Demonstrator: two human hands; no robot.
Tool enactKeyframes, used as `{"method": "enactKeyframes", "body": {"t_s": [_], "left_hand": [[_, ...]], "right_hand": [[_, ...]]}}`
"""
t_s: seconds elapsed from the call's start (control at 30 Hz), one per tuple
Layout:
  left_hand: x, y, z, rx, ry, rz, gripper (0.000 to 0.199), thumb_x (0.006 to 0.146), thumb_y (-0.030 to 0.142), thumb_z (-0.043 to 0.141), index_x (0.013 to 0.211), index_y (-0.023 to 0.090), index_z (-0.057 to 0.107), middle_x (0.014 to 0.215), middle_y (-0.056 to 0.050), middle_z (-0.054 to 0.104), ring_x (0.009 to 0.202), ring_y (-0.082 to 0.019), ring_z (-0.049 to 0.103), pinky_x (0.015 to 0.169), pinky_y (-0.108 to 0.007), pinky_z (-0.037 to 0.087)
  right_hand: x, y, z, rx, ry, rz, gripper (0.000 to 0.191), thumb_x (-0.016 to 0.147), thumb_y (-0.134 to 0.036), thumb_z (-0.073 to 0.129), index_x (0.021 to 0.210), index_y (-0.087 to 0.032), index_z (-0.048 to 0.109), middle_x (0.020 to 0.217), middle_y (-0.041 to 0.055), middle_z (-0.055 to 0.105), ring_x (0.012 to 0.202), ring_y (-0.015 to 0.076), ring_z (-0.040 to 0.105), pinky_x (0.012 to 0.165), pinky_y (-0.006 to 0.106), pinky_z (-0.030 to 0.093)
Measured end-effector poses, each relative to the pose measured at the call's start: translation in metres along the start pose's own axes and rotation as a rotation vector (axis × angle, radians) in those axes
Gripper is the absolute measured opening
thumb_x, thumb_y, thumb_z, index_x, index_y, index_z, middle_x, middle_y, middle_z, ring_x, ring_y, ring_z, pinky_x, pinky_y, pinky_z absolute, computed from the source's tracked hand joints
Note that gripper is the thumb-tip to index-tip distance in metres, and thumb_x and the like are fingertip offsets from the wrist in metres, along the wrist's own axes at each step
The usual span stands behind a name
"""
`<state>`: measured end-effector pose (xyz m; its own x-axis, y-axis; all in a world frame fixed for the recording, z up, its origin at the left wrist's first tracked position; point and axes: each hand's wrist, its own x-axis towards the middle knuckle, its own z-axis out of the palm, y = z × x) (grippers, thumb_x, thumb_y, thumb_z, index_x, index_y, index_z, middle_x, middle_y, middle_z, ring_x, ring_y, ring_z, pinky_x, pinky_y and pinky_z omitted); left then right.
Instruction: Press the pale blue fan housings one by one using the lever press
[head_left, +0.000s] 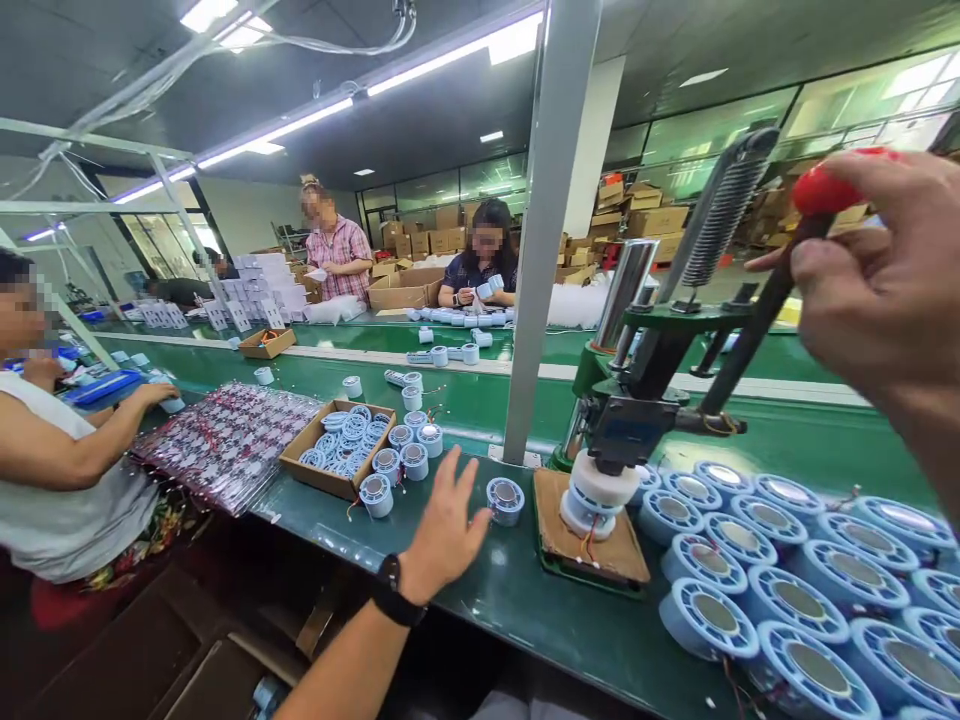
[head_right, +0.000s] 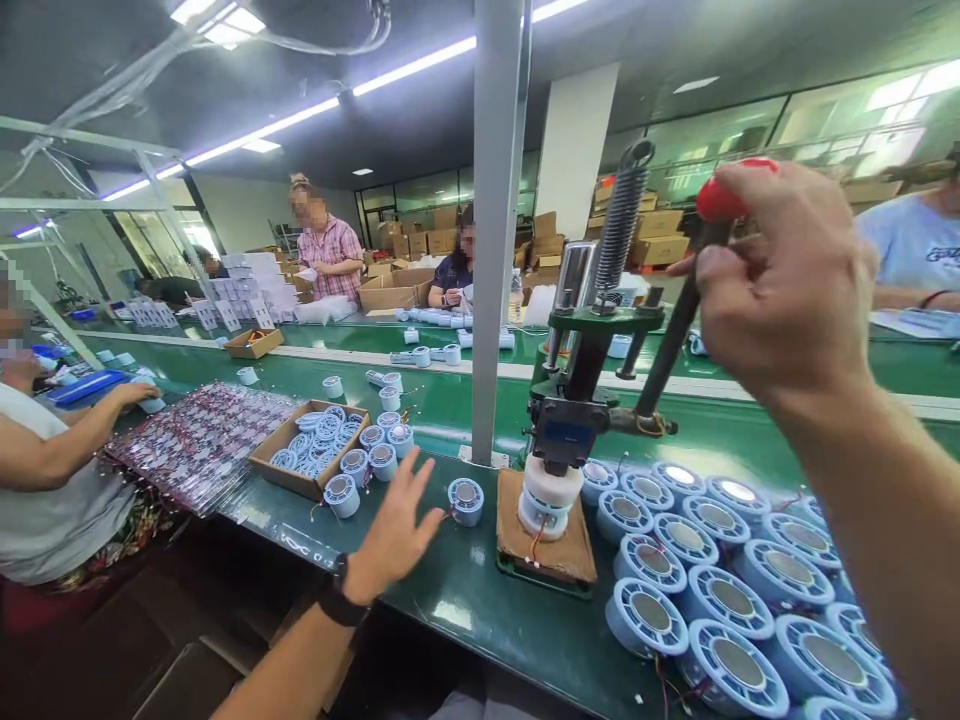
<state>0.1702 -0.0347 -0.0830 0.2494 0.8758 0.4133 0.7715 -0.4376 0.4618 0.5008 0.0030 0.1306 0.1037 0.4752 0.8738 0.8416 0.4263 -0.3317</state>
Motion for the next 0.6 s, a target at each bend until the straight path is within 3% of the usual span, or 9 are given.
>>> {"method": "enactKeyframes", "body": {"t_s": [0.07,0.17,0.2,0.27,0.33,0.4,0.5,0.6], "left_hand": [[0.011,-0.033,-0.043,0.115,0.069,-0.060,0.049,0.094,0.020,0.043,0.142,0.017,0.047,0.152,-0.013,0.044,0.143,-0.024,0.038,0.120,-0.046,0.031],[0.040,-0.091,-0.103,0.361,0.044,-0.321,0.043,0.092,0.018,0.040,0.131,0.011,0.057,0.132,-0.015,0.062,0.124,-0.026,0.057,0.110,-0.043,0.043],[0.053,-0.107,-0.117,0.388,0.034,-0.350,0.042,0.092,0.017,0.039,0.128,0.008,0.058,0.126,-0.017,0.065,0.117,-0.028,0.061,0.105,-0.045,0.046],[0.081,-0.129,-0.132,0.418,-0.007,-0.356,0.042,0.091,0.016,0.038,0.126,0.006,0.059,0.121,-0.018,0.068,0.111,-0.027,0.064,0.101,-0.042,0.048],[0.111,-0.137,-0.129,0.436,-0.078,-0.318,0.039,0.092,0.018,0.041,0.126,0.010,0.059,0.120,-0.014,0.069,0.111,-0.024,0.064,0.100,-0.035,0.047],[0.142,-0.138,-0.114,0.452,-0.166,-0.279,0.036,0.092,0.021,0.048,0.125,0.014,0.060,0.119,-0.011,0.069,0.112,-0.022,0.063,0.100,-0.031,0.046],[0.187,-0.135,-0.080,0.486,-0.277,-0.259,0.031,0.092,0.028,0.059,0.120,0.015,0.062,0.121,-0.010,0.067,0.112,-0.023,0.062,0.100,-0.038,0.048],[0.220,-0.131,-0.048,0.514,-0.347,-0.265,0.034,0.093,0.035,0.061,0.120,0.015,0.060,0.123,-0.010,0.062,0.108,-0.023,0.062,0.093,-0.045,0.053]], "right_hand": [[-0.037,-0.005,0.006,0.129,0.097,0.153,0.050,0.096,-0.036,0.040,0.146,-0.039,0.037,0.147,0.0004,0.042,0.125,0.0267,0.056,0.101,0.042,0.047],[-0.129,-0.011,0.031,0.275,0.214,0.241,0.053,0.092,-0.040,0.050,0.144,-0.037,0.040,0.134,0.0086,0.053,0.112,0.0273,0.063,0.094,0.049,0.054],[-0.160,-0.012,0.045,0.291,0.213,0.265,0.057,0.089,-0.041,0.056,0.144,-0.032,0.041,0.130,0.0119,0.055,0.113,0.0292,0.062,0.093,0.051,0.054],[-0.213,-0.013,0.077,0.277,0.095,0.380,0.075,0.082,-0.047,0.062,0.148,-0.021,0.035,0.137,0.0174,0.050,0.123,0.0332,0.055,0.098,0.055,0.051],[-0.245,-0.013,0.107,0.261,-0.042,0.530,0.091,0.079,-0.053,0.062,0.152,-0.013,0.027,0.143,0.0206,0.044,0.129,0.0355,0.049,0.104,0.055,0.046],[-0.258,-0.014,0.127,0.266,-0.100,0.661,0.095,0.077,-0.057,0.061,0.153,-0.013,0.025,0.141,0.0196,0.048,0.126,0.0349,0.053,0.104,0.052,0.046],[-0.260,-0.015,0.136,0.269,-0.073,0.750,0.092,0.078,-0.059,0.061,0.152,-0.017,0.028,0.130,0.0158,0.059,0.114,0.0316,0.062,0.095,0.045,0.051],[-0.262,-0.013,0.138,0.270,-0.005,0.695,0.089,0.081,-0.060,0.060,0.152,-0.016,0.029,0.133,0.0160,0.057,0.115,0.0300,0.062,0.096,0.043,0.051]]}}
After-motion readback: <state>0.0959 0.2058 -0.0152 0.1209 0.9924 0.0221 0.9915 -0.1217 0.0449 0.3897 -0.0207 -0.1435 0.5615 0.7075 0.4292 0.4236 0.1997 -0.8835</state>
